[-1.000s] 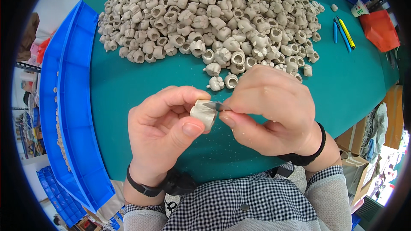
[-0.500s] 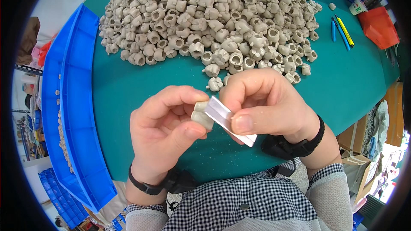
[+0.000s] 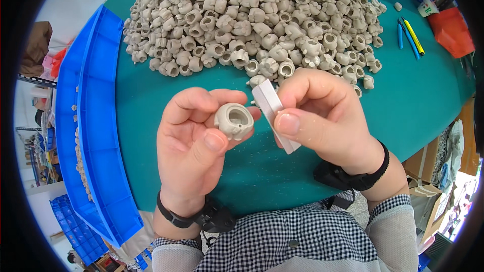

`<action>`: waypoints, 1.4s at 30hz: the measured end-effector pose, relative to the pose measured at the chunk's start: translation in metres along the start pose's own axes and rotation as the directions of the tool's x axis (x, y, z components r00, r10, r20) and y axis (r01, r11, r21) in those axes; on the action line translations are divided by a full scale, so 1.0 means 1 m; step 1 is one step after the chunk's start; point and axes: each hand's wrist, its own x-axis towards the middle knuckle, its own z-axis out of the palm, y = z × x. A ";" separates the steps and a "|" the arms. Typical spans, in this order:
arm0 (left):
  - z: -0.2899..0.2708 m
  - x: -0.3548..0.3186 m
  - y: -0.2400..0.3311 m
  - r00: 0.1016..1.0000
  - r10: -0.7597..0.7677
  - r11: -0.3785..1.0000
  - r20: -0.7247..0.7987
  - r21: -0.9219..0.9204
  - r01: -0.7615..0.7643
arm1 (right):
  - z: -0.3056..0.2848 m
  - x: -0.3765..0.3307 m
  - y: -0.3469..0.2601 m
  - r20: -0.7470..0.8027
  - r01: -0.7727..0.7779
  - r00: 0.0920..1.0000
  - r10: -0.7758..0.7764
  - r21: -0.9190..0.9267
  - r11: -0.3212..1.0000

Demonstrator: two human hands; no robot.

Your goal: Scraping flash or excess material from small industrial parts with a blade.

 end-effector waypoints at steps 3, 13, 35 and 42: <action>-0.001 0.000 -0.001 0.999 0.052 0.996 -0.014 0.076 -0.051 | 0.003 -0.003 0.003 -0.031 0.070 0.997 -0.074 -0.132 0.989; -0.004 0.000 -0.006 0.955 0.281 0.923 0.099 0.246 -0.297 | 0.003 -0.004 0.006 0.006 0.195 0.980 -0.201 -0.265 0.944; -0.004 -0.001 -0.006 0.936 0.313 0.884 0.159 0.310 -0.349 | 0.000 -0.001 0.005 0.069 0.260 0.965 -0.254 -0.397 0.880; -0.006 -0.003 -0.002 0.930 0.338 0.856 0.146 0.364 -0.368 | 0.002 -0.003 0.004 0.085 0.317 0.945 -0.317 -0.481 0.817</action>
